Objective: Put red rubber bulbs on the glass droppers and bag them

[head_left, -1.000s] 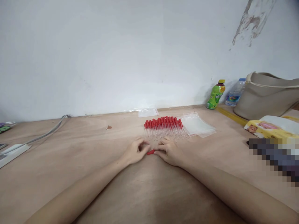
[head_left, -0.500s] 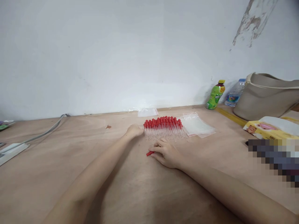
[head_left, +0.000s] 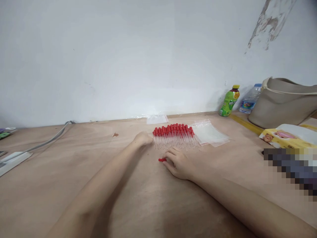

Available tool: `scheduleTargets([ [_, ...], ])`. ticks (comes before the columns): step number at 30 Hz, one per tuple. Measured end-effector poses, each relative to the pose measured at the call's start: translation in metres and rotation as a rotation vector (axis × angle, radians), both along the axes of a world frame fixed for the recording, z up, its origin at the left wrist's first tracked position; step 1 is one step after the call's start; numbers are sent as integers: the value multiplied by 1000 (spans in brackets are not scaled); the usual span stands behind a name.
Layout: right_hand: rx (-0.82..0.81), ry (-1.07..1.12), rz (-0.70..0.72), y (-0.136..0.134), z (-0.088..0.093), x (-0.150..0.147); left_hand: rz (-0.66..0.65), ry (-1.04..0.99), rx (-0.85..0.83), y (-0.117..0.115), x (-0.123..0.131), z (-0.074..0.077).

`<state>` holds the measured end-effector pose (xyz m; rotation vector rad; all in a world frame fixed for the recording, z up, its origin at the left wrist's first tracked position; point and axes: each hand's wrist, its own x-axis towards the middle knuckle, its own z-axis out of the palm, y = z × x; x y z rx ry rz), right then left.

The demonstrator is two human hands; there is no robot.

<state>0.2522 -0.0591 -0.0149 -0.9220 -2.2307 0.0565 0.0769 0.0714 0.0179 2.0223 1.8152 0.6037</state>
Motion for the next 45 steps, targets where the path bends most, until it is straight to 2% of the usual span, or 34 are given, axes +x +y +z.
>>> scheduleTargets([
  [3, -19, 71, -64, -4, 2, 1, 5, 113, -37, -10, -8, 3],
  [7, -89, 127, -138, -8, 6, 3, -72, 137, 52, -36, -24, 5],
  [10, -79, 130, -142, -7, 7, 5, -199, 79, 144, -62, -33, 1],
  [14, -46, 158, -92, -4, 5, 6, -434, -87, 244, -92, -34, -11],
  [18, -63, 181, -84, -4, 3, 7, -544, -137, 271, -109, -28, -22],
  [28, -101, 251, 16, 0, -4, 9, -556, -196, 280, -117, -22, -24],
  [35, -183, 279, 34, 2, -11, 8, -621, -203, 266, -115, -24, -27],
  [39, -215, 286, 33, 4, -17, 9, -696, -224, 330, -114, -25, -30],
  [45, -151, 171, 25, -3, -8, 11, -718, -201, 378, -115, -25, -32],
])
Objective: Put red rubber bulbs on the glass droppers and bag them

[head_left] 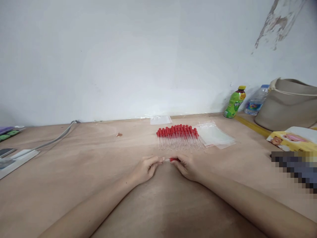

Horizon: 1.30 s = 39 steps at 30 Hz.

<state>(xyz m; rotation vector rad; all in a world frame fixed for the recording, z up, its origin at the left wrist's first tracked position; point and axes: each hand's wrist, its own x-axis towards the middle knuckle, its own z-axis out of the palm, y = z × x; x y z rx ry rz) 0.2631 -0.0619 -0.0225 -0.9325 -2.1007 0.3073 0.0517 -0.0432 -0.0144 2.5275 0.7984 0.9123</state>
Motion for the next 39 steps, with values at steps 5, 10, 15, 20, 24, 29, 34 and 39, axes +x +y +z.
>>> scheduleTargets([
  [5, 69, -19, 37, 0, 0, 1, -29, 19, 30, 2, -1, -1],
  [10, 109, -42, 64, 3, -4, 1, -65, 61, 101, 2, -2, 2],
  [15, 257, -58, 43, 3, -5, -1, -52, 119, 196, 2, -3, 1],
  [20, 429, -172, -11, 3, -11, 0, -57, 154, 285, 4, -2, -2],
  [24, 307, -151, -7, 7, -7, 4, -32, 176, 269, 4, 0, 0],
  [29, 72, -10, 41, 12, 2, 9, 105, 137, 234, 6, -1, 3],
  [34, -98, 62, 15, 12, -3, 12, 145, 133, 211, 6, -4, 1],
  [39, -38, -18, 21, 12, -12, 10, 92, 120, 232, 2, -4, -2],
])
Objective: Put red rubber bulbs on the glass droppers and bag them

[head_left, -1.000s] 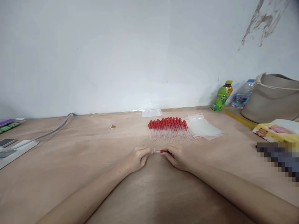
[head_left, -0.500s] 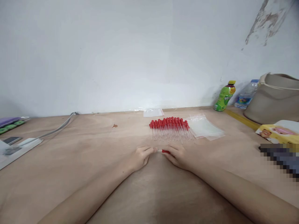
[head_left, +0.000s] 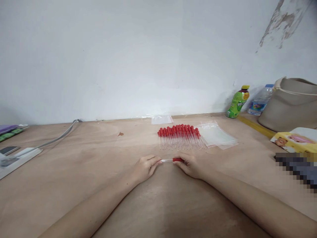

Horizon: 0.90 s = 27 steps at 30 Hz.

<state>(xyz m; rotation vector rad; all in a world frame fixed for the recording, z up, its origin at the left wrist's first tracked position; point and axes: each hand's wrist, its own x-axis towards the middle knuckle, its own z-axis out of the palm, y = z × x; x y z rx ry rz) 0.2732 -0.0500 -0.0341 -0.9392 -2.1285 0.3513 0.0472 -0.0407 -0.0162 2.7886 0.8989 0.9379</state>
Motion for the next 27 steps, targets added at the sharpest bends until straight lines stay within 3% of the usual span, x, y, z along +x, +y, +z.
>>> scheduleTargets([
  [14, 131, -119, 33, -5, 9, -4, -44, -12, 44, -3, 4, -2],
  [27, -91, 94, 55, -1, 13, 0, 18, -30, -54, -4, 8, 2],
])
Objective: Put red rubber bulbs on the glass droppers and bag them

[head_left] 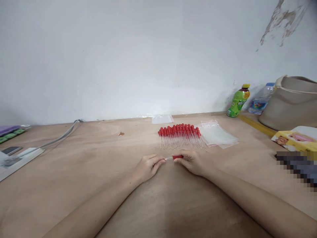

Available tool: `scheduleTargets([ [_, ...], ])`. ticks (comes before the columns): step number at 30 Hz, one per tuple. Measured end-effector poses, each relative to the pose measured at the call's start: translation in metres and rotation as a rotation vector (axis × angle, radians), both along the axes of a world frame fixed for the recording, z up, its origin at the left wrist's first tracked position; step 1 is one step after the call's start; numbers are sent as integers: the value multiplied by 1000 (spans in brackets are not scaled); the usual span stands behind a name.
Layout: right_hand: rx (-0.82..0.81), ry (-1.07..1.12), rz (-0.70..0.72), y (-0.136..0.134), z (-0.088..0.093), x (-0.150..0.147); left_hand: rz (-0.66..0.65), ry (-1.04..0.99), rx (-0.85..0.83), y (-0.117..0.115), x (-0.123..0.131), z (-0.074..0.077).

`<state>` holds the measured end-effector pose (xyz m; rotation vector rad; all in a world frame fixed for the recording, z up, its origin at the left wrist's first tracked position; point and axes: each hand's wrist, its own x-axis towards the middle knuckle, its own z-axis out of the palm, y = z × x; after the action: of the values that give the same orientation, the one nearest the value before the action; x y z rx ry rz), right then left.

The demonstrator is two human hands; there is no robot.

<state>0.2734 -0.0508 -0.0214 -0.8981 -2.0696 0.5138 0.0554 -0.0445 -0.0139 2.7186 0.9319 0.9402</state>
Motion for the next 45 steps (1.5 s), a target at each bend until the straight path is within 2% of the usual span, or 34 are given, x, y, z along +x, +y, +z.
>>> scheduleTargets([
  [5, -23, -105, -5, 1, -4, 5, -20, 40, -4, 0, -2, 1],
  [12, 11, -131, -18, 1, -5, 7, -8, 59, -53, -1, -3, 2],
  [22, 180, -120, 0, 1, 0, 5, -33, 58, -120, -5, -3, 9],
  [29, 274, -134, -20, -1, 0, 5, -20, 58, -251, -4, -3, 13],
  [36, 403, -176, 39, 0, -1, 10, -63, 6, -411, 1, -5, 12],
  [38, 346, -134, 38, -2, 0, 9, -60, -3, -418, 1, -5, 11],
  [40, 213, -43, 19, -5, 2, 7, -47, -23, -385, -1, -4, 12],
  [45, -119, 314, -84, -4, 7, -1, -10, -31, -284, -4, -2, 14],
])
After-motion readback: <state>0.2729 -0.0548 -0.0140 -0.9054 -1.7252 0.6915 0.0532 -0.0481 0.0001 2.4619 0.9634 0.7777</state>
